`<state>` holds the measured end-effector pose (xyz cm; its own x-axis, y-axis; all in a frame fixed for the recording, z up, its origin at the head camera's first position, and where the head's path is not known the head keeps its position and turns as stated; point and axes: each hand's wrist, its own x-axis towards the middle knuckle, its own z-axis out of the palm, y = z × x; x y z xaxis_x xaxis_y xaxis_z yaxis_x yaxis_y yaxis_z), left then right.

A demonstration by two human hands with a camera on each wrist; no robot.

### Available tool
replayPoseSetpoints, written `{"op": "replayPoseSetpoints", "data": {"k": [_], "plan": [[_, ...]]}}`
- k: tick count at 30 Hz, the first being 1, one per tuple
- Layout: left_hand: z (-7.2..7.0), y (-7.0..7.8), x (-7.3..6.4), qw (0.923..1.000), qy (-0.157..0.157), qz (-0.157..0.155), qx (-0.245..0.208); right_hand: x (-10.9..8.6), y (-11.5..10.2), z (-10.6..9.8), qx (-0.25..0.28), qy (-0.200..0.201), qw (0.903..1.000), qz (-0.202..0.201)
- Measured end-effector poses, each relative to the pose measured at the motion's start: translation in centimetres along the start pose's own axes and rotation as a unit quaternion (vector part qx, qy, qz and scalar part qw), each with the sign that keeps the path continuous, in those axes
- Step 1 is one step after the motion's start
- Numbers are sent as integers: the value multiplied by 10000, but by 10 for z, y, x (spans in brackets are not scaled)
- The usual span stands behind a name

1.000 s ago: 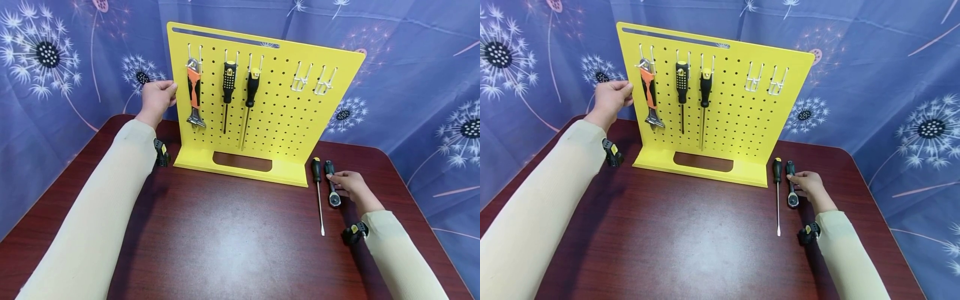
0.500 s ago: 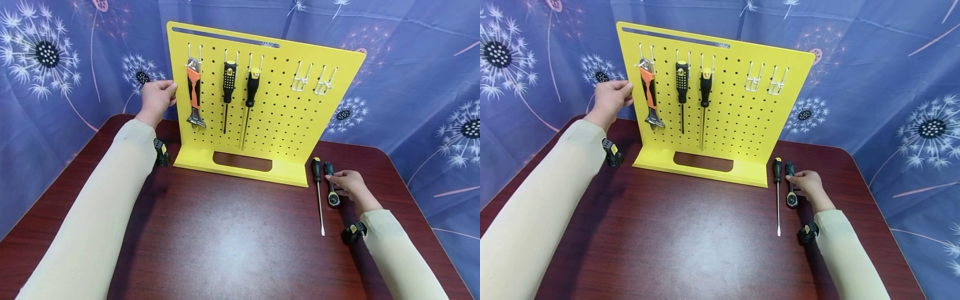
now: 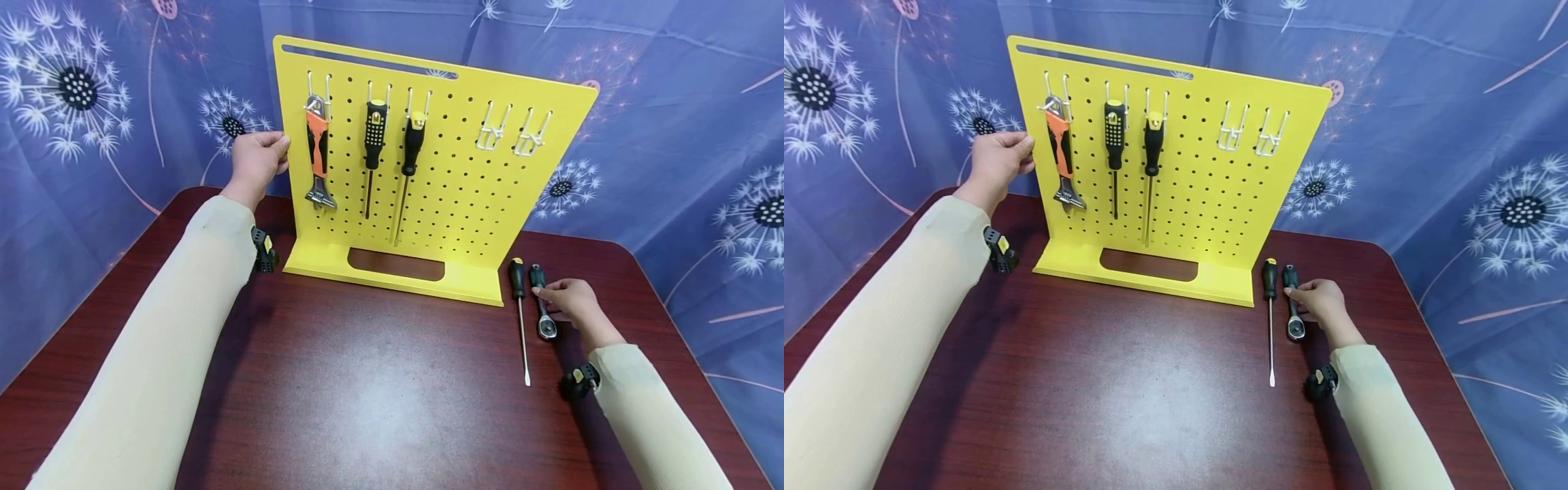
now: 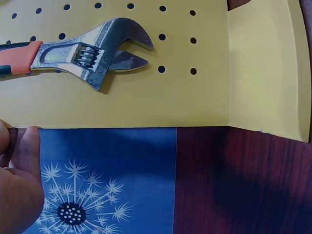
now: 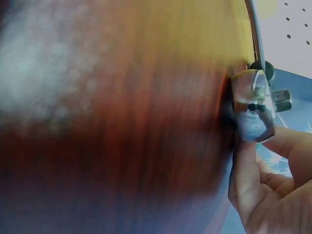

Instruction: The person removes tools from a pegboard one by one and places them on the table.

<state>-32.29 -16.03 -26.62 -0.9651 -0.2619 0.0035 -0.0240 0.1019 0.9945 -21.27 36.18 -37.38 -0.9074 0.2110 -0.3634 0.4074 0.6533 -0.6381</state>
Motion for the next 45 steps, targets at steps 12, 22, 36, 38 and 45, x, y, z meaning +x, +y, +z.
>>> {"op": "replayPoseSetpoints", "data": {"k": [12, 22, 36, 38, 45], "plan": [[0, 0, -2, 10000, 29, 3, 20, -3, -2, -7, 2, -277, 9996, 85], [0, 0, 0, 9999, 35, -88, 93, -5, -7, -19, -248, -404, 9989, -4], [-1, -1, 1, 10000, 33, -56, 56, -30, -61, -6, 1894, 16, 9704, -1495], [0, -1, 1, 10000, 21, -69, 65, -36, -71, 0, 2393, -116, 9573, -1620], [-1, 0, 1, 10000, -7, -98, 0, -47, -106, 22, 2925, -304, 9392, -1773]]}}
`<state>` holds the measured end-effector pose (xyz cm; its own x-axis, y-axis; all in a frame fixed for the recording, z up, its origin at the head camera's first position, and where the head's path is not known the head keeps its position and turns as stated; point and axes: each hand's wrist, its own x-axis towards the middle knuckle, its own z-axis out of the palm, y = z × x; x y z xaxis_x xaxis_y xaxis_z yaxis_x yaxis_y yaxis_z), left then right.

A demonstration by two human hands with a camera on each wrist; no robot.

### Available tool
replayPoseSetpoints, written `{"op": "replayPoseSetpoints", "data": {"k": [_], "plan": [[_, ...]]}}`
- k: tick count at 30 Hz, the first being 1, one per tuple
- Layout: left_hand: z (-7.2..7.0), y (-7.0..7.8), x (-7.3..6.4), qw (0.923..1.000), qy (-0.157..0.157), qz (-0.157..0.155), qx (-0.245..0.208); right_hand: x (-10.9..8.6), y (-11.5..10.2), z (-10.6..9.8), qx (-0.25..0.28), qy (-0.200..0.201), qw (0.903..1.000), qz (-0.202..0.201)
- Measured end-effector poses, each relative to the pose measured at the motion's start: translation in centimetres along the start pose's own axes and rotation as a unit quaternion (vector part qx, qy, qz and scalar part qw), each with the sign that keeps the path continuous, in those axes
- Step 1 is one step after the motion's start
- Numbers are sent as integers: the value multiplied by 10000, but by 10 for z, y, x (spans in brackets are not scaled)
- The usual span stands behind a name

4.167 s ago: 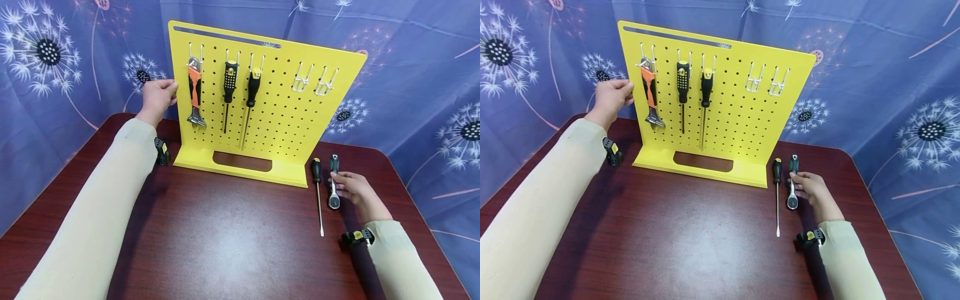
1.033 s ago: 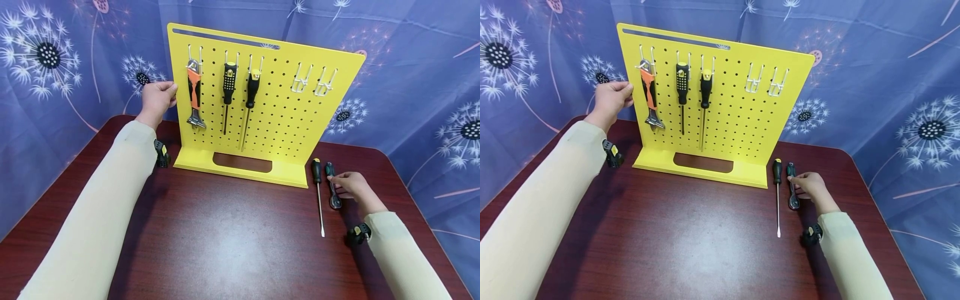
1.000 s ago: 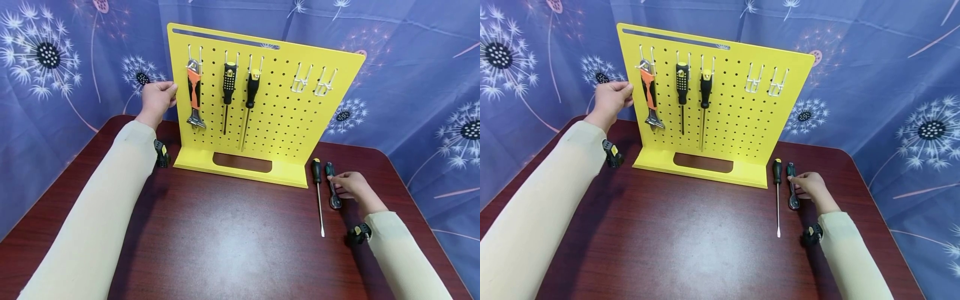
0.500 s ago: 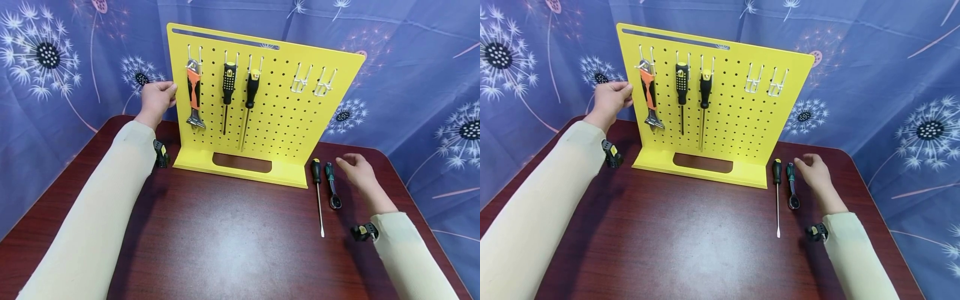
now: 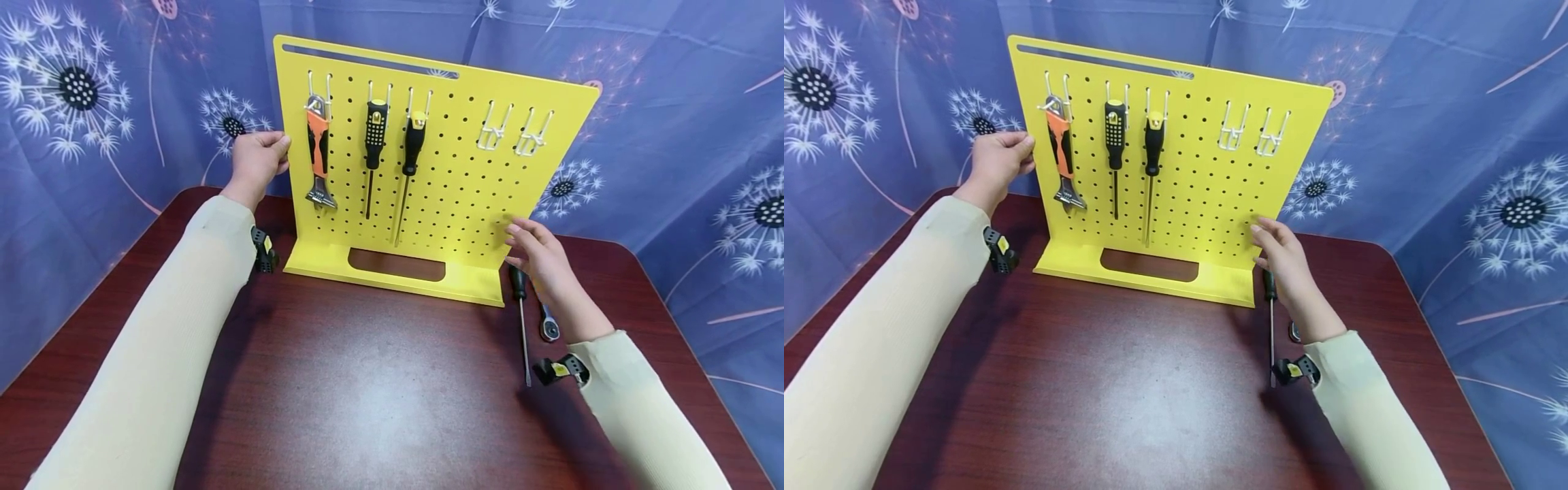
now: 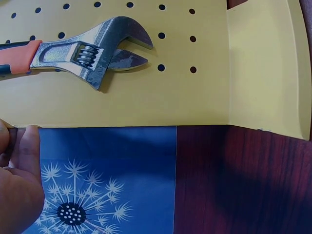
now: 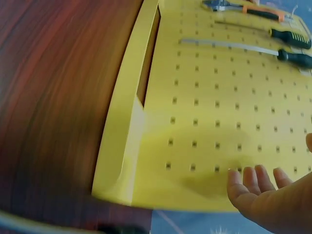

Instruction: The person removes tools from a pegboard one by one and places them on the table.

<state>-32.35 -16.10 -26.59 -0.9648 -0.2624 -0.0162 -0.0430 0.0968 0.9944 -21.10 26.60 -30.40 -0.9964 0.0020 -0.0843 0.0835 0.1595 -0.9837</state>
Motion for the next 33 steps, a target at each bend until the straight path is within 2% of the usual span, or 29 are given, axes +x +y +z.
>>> {"op": "replayPoseSetpoints", "data": {"k": [6, 16, 29, 33], "plan": [[0, 1, -1, 10000, -25, -3, -10, 11, -9, 24, 463, -302, 9984, 105], [0, 2, -1, 10000, -24, -60, 26, 31, -15, 59, 196, -574, 9981, -69], [0, 2, -1, 10000, -28, -81, 9, 48, -12, 92, 778, -766, 9936, -275], [0, 2, -1, 10000, -52, -71, -15, 53, -13, 99, 806, -752, 9933, -336]]}}
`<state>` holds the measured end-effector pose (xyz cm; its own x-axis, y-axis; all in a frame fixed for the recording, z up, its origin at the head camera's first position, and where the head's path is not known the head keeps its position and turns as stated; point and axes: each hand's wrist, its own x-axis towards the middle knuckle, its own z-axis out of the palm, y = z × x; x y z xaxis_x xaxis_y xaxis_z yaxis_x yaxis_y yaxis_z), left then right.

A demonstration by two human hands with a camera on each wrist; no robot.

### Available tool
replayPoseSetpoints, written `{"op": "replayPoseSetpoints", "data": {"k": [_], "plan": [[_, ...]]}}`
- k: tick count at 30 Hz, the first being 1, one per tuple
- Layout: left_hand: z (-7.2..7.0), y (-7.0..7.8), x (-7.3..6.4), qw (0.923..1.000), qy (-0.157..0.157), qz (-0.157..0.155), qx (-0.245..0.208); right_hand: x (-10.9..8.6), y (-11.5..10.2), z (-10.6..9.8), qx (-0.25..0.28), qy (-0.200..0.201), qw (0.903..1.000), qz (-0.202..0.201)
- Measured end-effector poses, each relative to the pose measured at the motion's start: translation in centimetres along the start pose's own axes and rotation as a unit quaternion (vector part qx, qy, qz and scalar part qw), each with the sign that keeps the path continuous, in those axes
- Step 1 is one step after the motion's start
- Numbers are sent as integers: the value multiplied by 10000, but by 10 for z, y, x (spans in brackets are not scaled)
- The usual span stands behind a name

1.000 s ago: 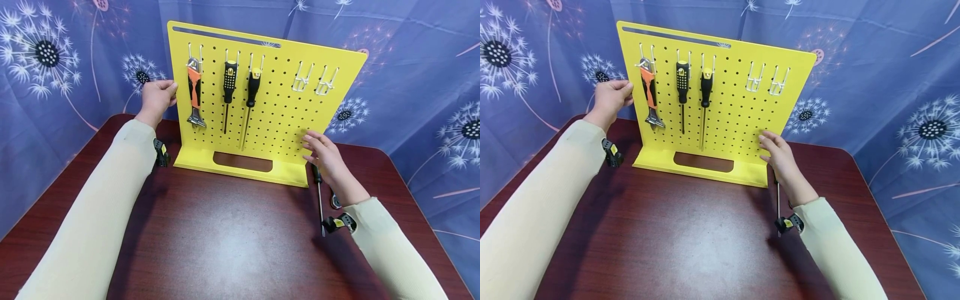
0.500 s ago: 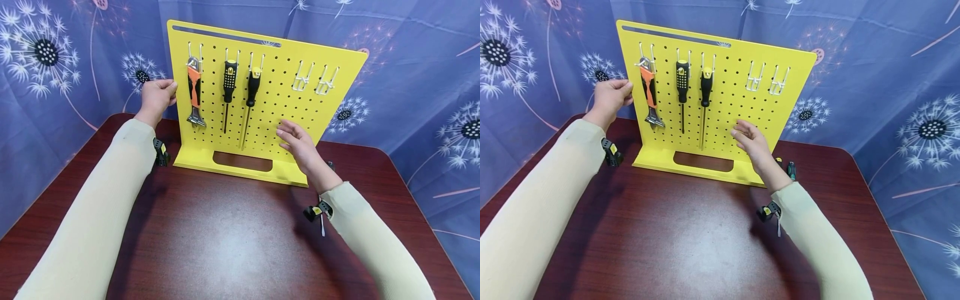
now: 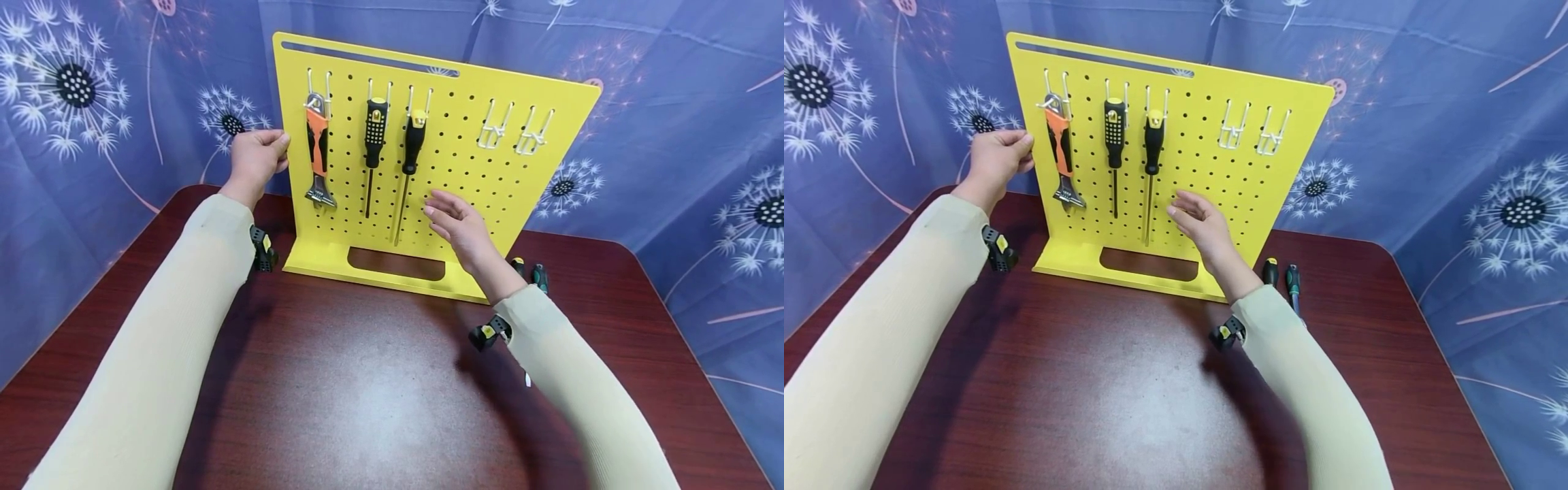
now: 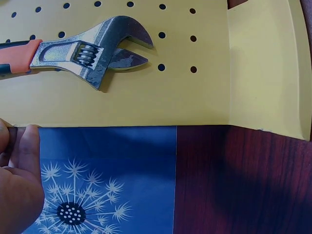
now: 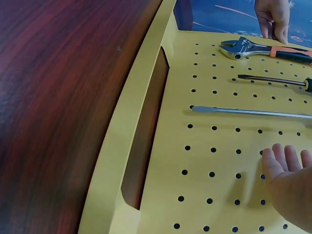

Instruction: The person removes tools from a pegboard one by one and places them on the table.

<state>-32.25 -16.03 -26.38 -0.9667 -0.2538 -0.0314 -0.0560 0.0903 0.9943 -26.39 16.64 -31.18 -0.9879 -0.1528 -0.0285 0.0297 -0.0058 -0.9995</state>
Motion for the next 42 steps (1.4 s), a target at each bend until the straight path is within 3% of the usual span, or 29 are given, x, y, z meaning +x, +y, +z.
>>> {"op": "replayPoseSetpoints", "data": {"k": [21, 33, 42], "plan": [[0, -2, 2, 9999, 58, 3, -104, 23, -4, 26, -117, 36, 9992, -376], [0, -2, 3, 9999, 97, 35, -136, 30, -9, 34, -87, 209, 9994, -270], [0, -2, 4, 9998, 80, 61, -192, 32, -9, 39, 306, 291, 9984, -387]]}}
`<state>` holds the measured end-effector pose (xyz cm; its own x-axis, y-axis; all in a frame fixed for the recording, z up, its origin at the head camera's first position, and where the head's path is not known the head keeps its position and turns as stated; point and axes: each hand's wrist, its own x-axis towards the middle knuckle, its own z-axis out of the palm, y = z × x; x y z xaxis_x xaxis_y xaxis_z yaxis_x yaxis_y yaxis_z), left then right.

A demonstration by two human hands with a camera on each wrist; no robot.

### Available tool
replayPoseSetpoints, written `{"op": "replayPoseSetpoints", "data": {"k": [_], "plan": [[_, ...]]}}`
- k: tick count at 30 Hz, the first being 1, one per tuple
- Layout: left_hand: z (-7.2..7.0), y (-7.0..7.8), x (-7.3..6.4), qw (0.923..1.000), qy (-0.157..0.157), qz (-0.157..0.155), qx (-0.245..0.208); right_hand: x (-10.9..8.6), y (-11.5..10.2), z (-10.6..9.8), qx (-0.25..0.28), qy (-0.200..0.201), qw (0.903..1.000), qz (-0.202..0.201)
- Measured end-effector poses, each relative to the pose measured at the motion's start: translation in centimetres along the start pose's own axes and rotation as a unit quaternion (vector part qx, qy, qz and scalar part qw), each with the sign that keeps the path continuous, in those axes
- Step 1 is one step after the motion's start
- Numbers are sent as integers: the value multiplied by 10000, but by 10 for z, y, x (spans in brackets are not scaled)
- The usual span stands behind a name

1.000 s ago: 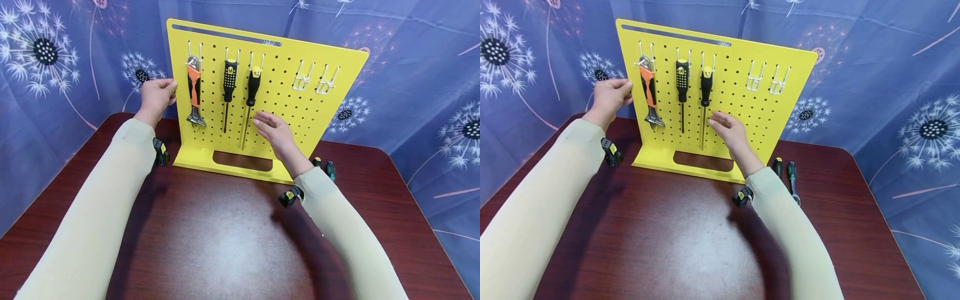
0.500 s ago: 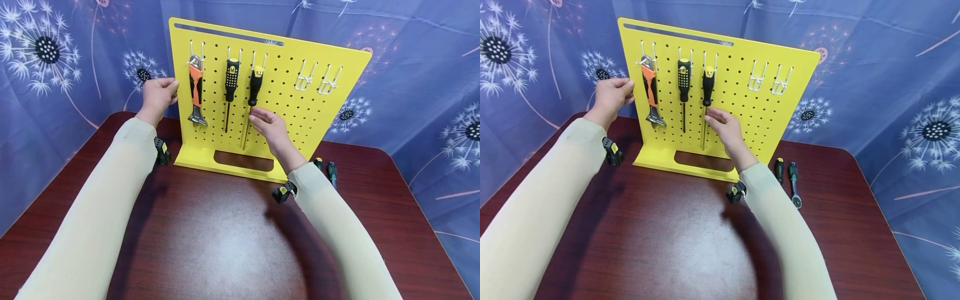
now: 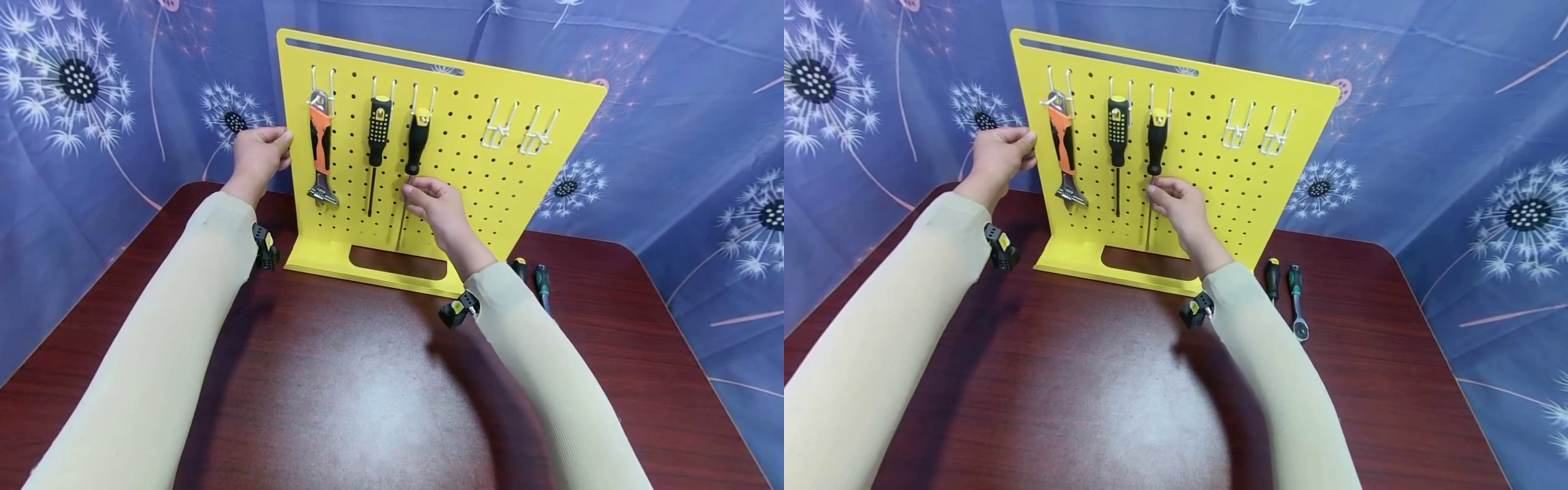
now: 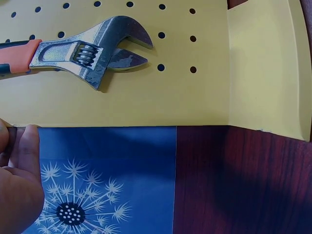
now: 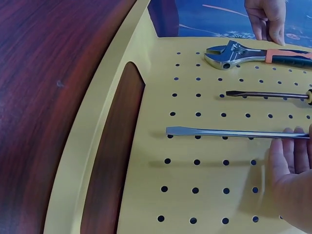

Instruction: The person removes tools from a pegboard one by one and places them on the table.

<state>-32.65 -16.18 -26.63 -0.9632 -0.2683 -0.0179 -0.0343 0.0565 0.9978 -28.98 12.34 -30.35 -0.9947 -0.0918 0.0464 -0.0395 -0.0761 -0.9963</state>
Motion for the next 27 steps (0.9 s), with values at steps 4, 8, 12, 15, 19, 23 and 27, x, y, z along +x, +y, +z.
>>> {"op": "replayPoseSetpoints", "data": {"k": [4, 8, 12, 15, 19, 23, 27], "plan": [[0, 0, 0, 10000, -10, 60, 33, -3, 1, 1, 74, 35, 9999, -102], [0, 0, 0, 10000, -3, 40, 63, -9, 0, 5, -163, 163, 9996, -142], [0, -1, -1, 9999, -7, 47, 130, -14, -2, 9, -552, 177, 9979, -282], [0, -1, -1, 10000, -10, 35, 80, -17, -3, 11, -730, 174, 9966, -339], [0, -2, -1, 10000, -35, 40, 35, -21, -4, 12, -785, 185, 9961, -354], [0, -2, -2, 9999, -47, 102, 116, -25, -4, 12, -802, 156, 9959, -392], [0, -2, -2, 9999, -25, 103, 61, -29, -6, 11, -785, 138, 9959, -419]]}}
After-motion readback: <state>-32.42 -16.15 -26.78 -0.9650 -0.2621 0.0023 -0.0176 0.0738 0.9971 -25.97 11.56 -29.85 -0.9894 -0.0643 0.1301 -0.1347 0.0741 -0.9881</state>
